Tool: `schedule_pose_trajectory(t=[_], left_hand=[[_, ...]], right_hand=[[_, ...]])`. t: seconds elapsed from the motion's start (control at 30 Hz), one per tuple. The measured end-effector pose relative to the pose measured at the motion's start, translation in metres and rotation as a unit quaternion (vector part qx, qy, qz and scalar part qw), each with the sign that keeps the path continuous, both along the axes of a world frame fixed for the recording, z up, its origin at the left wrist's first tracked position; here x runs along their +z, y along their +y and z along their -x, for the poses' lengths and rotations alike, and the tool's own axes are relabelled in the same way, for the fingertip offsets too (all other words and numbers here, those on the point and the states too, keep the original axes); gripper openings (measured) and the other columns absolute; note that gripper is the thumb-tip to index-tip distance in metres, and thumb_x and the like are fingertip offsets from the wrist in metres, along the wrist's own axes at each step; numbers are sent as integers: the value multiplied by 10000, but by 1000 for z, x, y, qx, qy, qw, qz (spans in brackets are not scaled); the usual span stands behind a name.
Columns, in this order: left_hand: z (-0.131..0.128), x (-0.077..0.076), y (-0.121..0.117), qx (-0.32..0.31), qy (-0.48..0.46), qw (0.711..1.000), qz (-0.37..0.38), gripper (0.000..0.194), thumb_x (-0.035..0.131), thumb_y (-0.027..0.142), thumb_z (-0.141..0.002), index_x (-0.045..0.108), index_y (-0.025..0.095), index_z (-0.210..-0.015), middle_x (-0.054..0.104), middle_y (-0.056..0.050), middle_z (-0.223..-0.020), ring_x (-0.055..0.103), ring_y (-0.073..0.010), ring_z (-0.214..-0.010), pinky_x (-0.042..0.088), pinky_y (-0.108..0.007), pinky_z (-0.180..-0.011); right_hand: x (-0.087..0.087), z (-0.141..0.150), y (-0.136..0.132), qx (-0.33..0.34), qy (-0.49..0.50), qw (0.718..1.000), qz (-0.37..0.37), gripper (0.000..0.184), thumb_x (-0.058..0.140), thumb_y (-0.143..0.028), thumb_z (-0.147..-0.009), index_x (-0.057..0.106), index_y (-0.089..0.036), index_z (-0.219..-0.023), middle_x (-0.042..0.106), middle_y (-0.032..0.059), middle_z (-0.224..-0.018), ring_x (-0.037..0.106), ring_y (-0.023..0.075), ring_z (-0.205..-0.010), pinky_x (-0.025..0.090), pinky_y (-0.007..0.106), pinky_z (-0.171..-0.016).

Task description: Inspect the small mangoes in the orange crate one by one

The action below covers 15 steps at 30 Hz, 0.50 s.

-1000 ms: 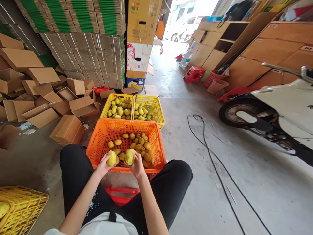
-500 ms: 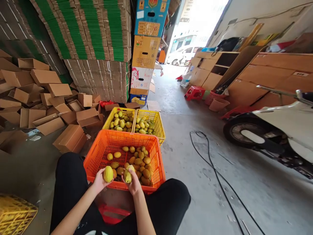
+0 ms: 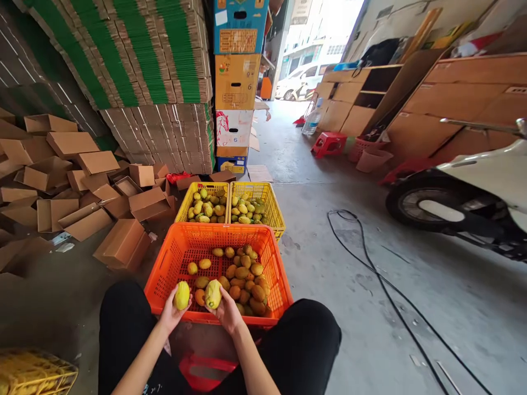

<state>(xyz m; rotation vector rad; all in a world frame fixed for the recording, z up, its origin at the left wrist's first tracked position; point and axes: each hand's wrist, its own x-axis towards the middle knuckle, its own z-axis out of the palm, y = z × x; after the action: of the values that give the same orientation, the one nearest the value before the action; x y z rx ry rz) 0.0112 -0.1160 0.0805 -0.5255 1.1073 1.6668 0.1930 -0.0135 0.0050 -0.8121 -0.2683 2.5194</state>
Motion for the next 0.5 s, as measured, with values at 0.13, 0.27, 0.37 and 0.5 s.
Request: schedule_pose_trajectory(t=[0.13,0.27,0.37,0.5], left_hand=[[-5,-8,11,-29,-37,998,-32,559,464,212,-1170,537,79,-1708,863,-131,-929,861,-260,-746,702,-330,-710],[-10,-22,17,-74,-53,996,-17,544,508,207,-1155,534,62,-1679,858,-133,-913,859,-272,-717,684,-315,-632],[-10,-27,18,-85,-41,995,0,454,614,218,-1132,619,78,-1564,835,-112,-858,821,-245,-639,666,-288,-594],[-9,-24,16,-63,-27,997,27,323,649,212,-1128,681,106,-1432,777,-63,-779,752,-188,-567,615,-230,-550]], right_hand=[[-8,-1,-2,-40,-56,997,37,495,1040,-457,-769,800,-175,-1098,866,92,-986,821,242,-862,698,423,-881],[-17,-7,-1,-72,-79,994,21,661,1143,-453,-552,787,-191,-1042,864,85,-977,835,304,-932,717,490,-886],[-17,-8,1,-75,-94,993,4,718,1163,-462,-492,792,-188,-1043,867,99,-995,827,299,-923,720,482,-891],[-5,-12,5,-73,-90,993,-10,669,1123,-472,-554,800,-199,-1073,865,105,-991,835,341,-1023,722,498,-921]])
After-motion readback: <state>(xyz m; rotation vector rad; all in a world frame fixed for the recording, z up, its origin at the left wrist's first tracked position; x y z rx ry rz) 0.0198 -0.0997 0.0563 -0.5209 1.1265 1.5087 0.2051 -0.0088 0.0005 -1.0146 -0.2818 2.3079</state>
